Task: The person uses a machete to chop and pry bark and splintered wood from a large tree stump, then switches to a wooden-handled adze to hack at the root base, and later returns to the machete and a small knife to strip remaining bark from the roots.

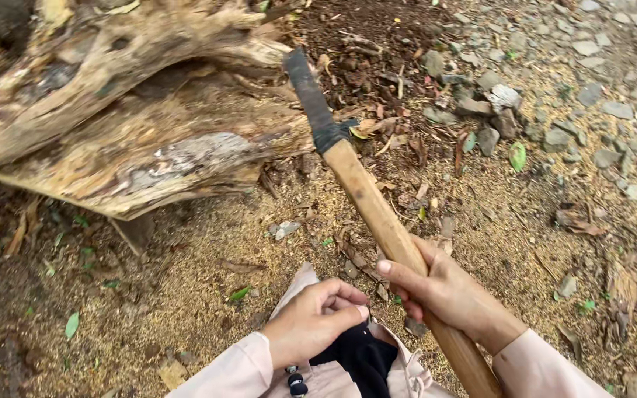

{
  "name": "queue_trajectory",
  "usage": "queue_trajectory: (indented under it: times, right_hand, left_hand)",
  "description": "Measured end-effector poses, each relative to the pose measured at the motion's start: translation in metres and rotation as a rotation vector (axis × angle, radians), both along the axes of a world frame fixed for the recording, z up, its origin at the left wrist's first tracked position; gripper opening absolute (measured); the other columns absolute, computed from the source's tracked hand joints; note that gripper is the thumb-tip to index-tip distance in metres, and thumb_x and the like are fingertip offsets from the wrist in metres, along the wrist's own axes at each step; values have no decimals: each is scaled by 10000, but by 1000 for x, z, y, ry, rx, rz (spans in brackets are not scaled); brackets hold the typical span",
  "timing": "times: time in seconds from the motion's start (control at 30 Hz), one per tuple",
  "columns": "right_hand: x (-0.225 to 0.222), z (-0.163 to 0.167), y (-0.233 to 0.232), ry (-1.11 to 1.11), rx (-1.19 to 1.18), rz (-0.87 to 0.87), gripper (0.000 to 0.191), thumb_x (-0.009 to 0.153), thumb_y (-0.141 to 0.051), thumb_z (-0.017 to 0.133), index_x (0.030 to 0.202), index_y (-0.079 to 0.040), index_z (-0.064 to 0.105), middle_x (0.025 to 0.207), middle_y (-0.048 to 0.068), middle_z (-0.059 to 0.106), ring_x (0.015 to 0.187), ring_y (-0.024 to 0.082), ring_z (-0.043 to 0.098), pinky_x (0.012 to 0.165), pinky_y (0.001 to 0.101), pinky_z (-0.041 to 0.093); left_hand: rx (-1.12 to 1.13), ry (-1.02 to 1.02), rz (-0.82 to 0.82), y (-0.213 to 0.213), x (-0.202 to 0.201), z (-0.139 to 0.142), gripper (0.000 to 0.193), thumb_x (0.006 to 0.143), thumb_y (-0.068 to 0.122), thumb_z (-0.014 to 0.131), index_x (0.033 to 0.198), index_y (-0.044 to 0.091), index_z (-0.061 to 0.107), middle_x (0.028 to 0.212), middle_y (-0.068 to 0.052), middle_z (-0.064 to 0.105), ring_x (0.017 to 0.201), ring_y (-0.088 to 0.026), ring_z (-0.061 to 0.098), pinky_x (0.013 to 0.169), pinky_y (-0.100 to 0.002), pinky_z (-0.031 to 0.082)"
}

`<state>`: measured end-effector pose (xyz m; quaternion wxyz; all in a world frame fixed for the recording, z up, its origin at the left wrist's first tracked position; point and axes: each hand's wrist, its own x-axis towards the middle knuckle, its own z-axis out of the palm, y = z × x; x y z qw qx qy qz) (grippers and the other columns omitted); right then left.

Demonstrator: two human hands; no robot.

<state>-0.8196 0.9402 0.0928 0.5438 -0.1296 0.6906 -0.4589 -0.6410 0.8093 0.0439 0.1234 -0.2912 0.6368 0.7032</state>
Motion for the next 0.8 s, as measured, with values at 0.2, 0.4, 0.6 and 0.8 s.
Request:
queue_trajectory:
  times: [0.2, 0.4, 0.6, 0.8]
  right_hand:
    - [-51, 17, -28, 51, -311, 155, 397, 933, -343, 730, 1170, -46, 613, 778, 0, 641, 616, 77, 597, 536, 236, 489]
    - [-132, 20, -107, 194, -374, 191, 406, 998, -478, 512, 1009, -75, 565, 634, 13, 525, 463, 95, 472, 407, 254, 400]
    - [-224, -15, -192, -106, -360, 295, 440, 1023, -503, 449, 1027, -78, 559, 645, 6, 518, 480, 93, 480, 419, 242, 406]
    - [-278, -43, -173, -13, -187, 208, 479, 956, -470, 533, 1231, -94, 648, 679, -4, 518, 565, 96, 509, 486, 259, 425]
  left_hand:
    - [173, 91, 26, -21, -53, 10, 491, 852, 260, 768, 1244, 5, 618, 1044, -24, 710, 997, -105, 674, 919, -273, 559]
    - [163, 70, 164, -82, -127, 9, 422, 879, 243, 723, 1220, 9, 641, 1075, -82, 752, 1007, -138, 717, 928, -282, 558]
    - [150, 56, 310, -138, -213, -3, 368, 894, 208, 700, 1198, 7, 648, 1065, -90, 758, 997, -146, 720, 908, -281, 571]
    - [-37, 9, 111, -185, -273, -6, 332, 903, 243, 707, 1163, 39, 681, 981, -19, 724, 881, -96, 658, 803, -263, 556]
